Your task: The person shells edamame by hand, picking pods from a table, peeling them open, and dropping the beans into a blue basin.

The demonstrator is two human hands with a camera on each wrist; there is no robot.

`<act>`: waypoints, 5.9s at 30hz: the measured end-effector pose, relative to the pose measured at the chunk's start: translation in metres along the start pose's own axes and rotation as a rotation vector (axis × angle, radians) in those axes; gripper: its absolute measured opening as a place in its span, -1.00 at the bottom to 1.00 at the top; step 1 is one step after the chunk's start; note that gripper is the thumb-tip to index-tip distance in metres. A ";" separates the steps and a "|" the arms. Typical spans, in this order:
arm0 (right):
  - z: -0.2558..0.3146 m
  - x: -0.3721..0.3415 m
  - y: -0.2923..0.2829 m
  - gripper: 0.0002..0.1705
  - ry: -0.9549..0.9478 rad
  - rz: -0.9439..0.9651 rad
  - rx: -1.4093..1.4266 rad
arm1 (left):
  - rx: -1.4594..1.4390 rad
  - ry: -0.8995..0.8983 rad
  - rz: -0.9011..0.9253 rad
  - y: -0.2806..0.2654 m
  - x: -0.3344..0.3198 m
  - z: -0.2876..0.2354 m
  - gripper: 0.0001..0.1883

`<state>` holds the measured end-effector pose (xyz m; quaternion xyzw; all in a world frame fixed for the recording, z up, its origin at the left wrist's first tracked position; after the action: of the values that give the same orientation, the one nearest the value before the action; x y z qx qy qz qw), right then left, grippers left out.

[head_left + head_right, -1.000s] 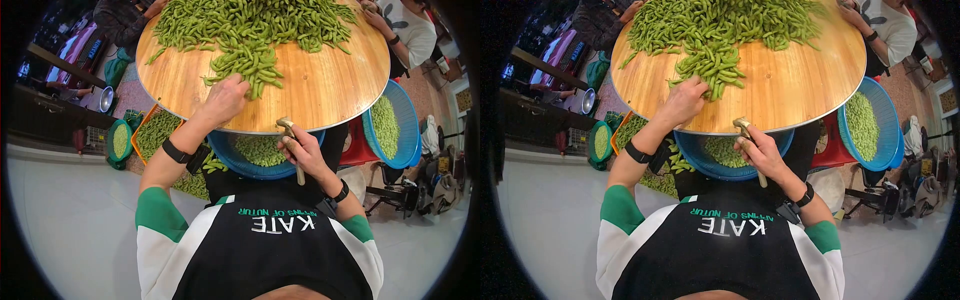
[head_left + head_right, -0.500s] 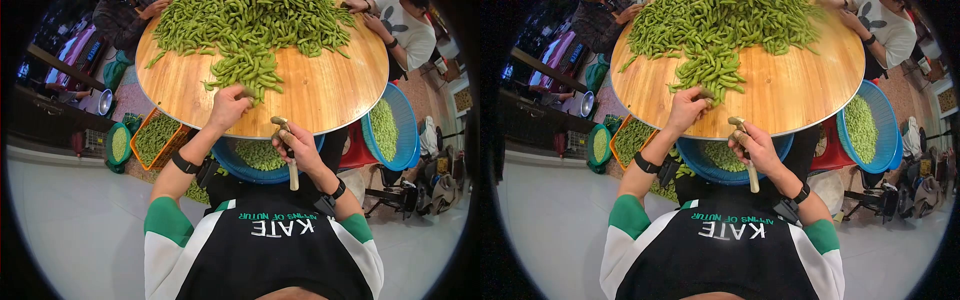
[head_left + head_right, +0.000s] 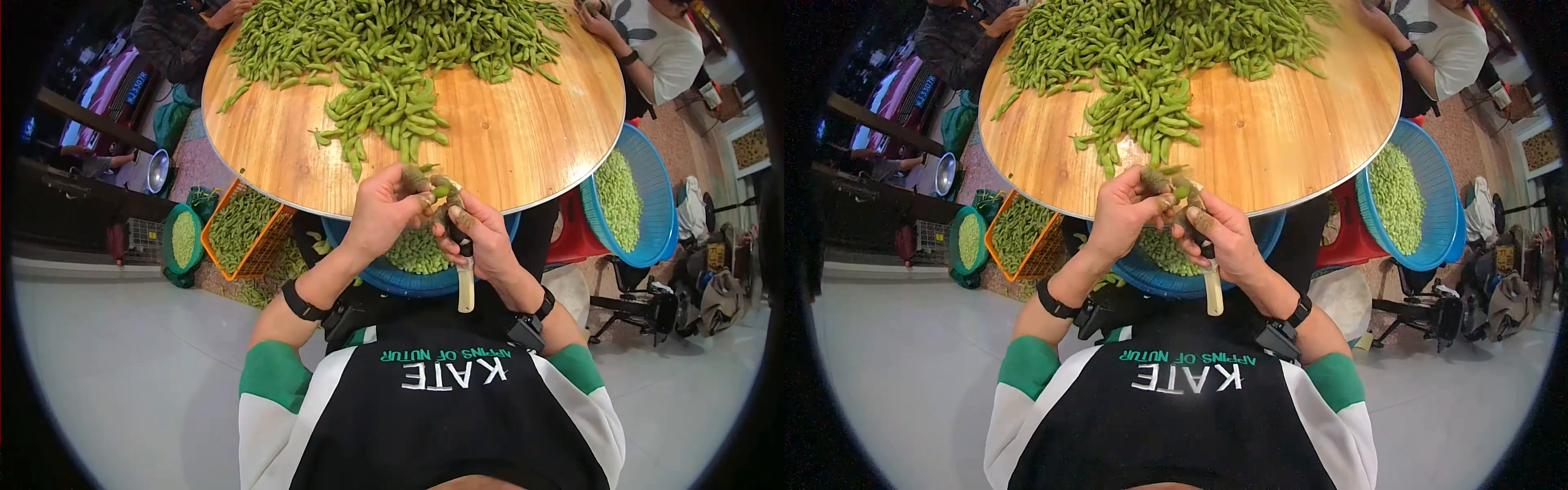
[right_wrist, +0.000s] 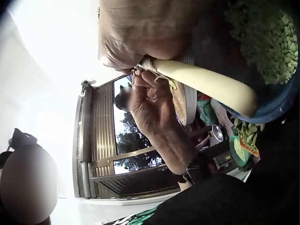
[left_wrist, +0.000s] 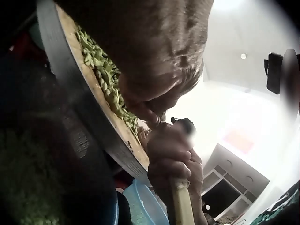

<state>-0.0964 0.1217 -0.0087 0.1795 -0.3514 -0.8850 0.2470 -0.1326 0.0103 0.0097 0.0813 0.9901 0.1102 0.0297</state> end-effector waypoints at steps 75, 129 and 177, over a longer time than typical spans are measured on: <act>0.002 -0.024 -0.023 -0.53 0.018 -0.127 -0.233 | 0.299 -0.076 0.207 0.013 -0.010 0.009 -0.88; -0.016 -0.027 -0.012 -0.61 0.153 0.080 0.423 | -0.040 -0.038 0.174 0.025 -0.022 0.011 -0.80; 0.028 -0.043 0.034 -0.72 -0.700 -0.167 -1.527 | 0.406 0.322 0.038 0.032 -0.058 0.033 -0.84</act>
<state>-0.0642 0.1395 0.0409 -0.2961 0.3013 -0.8996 0.1111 -0.0685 0.0386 -0.0127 0.0858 0.9822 -0.0788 -0.1473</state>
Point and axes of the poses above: each hand's wrist, its own x-axis towards the middle knuckle, its own y-axis out of the palm, z = x × y, the point moved 9 cm from there along x, towards the middle knuckle, and after that the axes turned 3 degrees about y, right-handed, at the moved point
